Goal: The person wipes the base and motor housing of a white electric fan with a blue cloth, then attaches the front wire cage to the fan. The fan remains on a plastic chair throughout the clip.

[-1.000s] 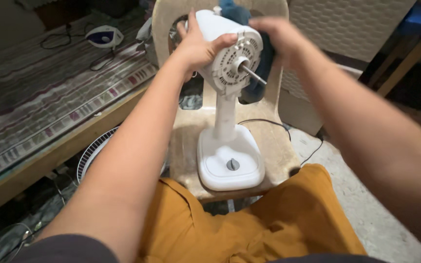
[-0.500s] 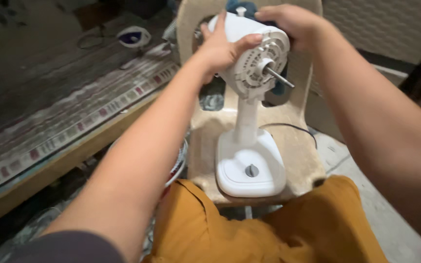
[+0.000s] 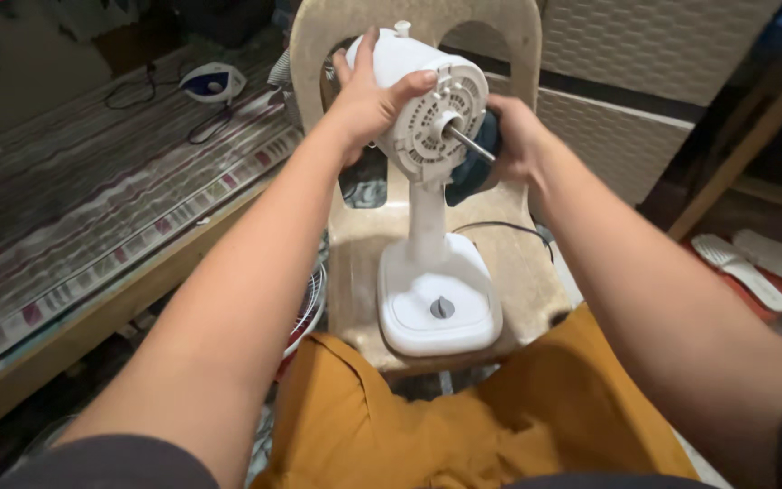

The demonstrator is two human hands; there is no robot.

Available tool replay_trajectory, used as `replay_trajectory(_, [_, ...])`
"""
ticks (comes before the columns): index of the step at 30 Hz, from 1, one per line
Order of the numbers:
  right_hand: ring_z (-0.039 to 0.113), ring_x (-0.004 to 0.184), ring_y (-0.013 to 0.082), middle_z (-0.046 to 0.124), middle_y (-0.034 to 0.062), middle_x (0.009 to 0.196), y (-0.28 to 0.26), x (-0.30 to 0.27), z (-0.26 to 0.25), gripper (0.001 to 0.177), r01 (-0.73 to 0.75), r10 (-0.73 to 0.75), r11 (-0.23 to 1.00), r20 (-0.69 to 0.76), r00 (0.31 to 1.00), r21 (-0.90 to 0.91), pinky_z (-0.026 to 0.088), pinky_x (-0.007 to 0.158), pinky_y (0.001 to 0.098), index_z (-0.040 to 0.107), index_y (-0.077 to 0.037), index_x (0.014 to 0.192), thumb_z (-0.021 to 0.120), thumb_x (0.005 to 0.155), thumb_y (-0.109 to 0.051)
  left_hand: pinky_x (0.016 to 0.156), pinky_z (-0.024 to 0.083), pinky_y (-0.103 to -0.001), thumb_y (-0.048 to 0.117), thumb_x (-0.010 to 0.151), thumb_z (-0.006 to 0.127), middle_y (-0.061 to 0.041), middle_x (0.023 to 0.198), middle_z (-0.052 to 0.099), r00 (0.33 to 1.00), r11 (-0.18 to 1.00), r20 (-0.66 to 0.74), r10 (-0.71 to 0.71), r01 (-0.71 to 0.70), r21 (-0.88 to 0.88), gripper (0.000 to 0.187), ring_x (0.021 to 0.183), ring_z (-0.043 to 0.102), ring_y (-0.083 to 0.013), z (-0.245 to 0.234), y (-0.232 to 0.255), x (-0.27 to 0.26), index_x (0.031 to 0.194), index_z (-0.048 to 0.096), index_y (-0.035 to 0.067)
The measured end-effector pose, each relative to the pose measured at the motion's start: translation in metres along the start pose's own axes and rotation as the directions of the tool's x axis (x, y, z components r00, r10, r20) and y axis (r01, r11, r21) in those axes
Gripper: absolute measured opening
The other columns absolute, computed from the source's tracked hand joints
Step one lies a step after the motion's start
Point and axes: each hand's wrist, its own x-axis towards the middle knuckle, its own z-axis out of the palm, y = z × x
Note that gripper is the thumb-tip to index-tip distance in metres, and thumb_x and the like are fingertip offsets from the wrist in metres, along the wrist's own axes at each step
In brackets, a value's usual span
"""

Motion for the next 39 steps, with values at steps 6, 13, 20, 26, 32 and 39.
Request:
replay_trajectory(6, [0.069, 0.110, 0.0268, 0.073, 0.0121, 0.121, 0.016, -0.045, -0.011, 0.037, 0.383, -0.366, 0.915, -0.137, 0.921, 0.130, 0.054, 0.103, 0.0437, 0.065, -0.001, 0.128, 0.056, 0.102, -0.026, 0.108, 0.054, -0.052, 0.081, 0.057, 0.071, -0.026, 0.167, 0.025, 0.994, 0.967, 0.021, -0.107, 0.099, 0.235, 0.133, 0.150, 0.044, -0.0403, -0.009, 0.018, 0.017, 0.164, 0.024, 0.019])
replay_trajectory(13, [0.072, 0.107, 0.0220, 0.074, 0.0172, 0.118, 0.035, -0.018, 0.006, 0.026, 0.630, -0.891, 0.253, 0.077, 0.447, -0.735, 0.053, 0.095, 0.0362, 0.069, 0.000, 0.125, 0.067, 0.102, -0.013, 0.111, 0.047, -0.051, 0.074, 0.057, 0.085, -0.028, 0.166, 0.005, 0.995, 0.959, 0.074, -0.063, 0.040, 0.282, 0.133, 0.146, 0.037, -0.0438, -0.011, 0.033, 0.026, 0.161, 0.025, 0.016])
replay_trajectory(20, [0.070, 0.082, 0.0366, 0.070, 0.0230, 0.091, 0.091, -0.036, 0.002, 0.029, 0.362, -0.898, 0.238, -0.063, 0.435, -0.901, 0.052, 0.075, 0.0416, 0.073, -0.005, 0.124, 0.070, 0.095, -0.007, 0.110, 0.049, -0.050, 0.074, 0.055, 0.082, -0.026, 0.167, 0.003, 0.988, 0.956, 0.109, -0.111, 0.076, 0.283, 0.134, 0.145, 0.041, -0.0436, -0.011, 0.044, 0.011, 0.162, 0.024, 0.017])
replay_trajectory(26, [0.069, 0.102, 0.0385, 0.069, 0.0226, 0.112, 0.094, -0.044, -0.005, 0.029, 0.533, -0.934, 0.209, -0.006, 0.356, -0.820, 0.055, 0.087, 0.0430, 0.070, -0.007, 0.124, 0.061, 0.097, -0.001, 0.113, 0.045, -0.050, 0.078, 0.059, 0.080, -0.025, 0.167, 0.002, 0.988, 0.957, 0.133, -0.081, 0.040, 0.288, 0.133, 0.149, 0.033, -0.0422, -0.006, 0.032, 0.014, 0.163, 0.023, 0.018])
replay_trajectory(32, [0.061, 0.097, 0.0451, 0.061, 0.0264, 0.104, 0.143, -0.058, 0.006, 0.021, 0.316, -0.812, 0.145, 0.069, 0.579, -0.938, 0.050, 0.085, 0.0490, 0.069, -0.004, 0.099, 0.058, 0.082, 0.003, 0.117, 0.040, -0.051, 0.081, 0.063, 0.080, -0.030, 0.168, -0.005, 0.987, 0.949, 0.142, -0.075, 0.027, 0.313, 0.135, 0.153, 0.025, -0.0448, -0.008, 0.036, 0.023, 0.165, 0.021, 0.015])
replay_trajectory(39, [0.063, 0.103, 0.0428, 0.063, 0.0263, 0.116, 0.122, -0.049, 0.008, 0.029, 0.477, -0.944, 0.176, -0.010, 0.329, -0.861, 0.051, 0.087, 0.0479, 0.067, -0.003, 0.123, 0.060, 0.095, -0.003, 0.109, 0.050, -0.052, 0.083, 0.055, 0.076, -0.030, 0.167, -0.006, 0.985, 0.963, 0.154, -0.076, 0.033, 0.267, 0.139, 0.149, 0.032, -0.0475, -0.009, 0.028, 0.017, 0.163, 0.018, 0.017])
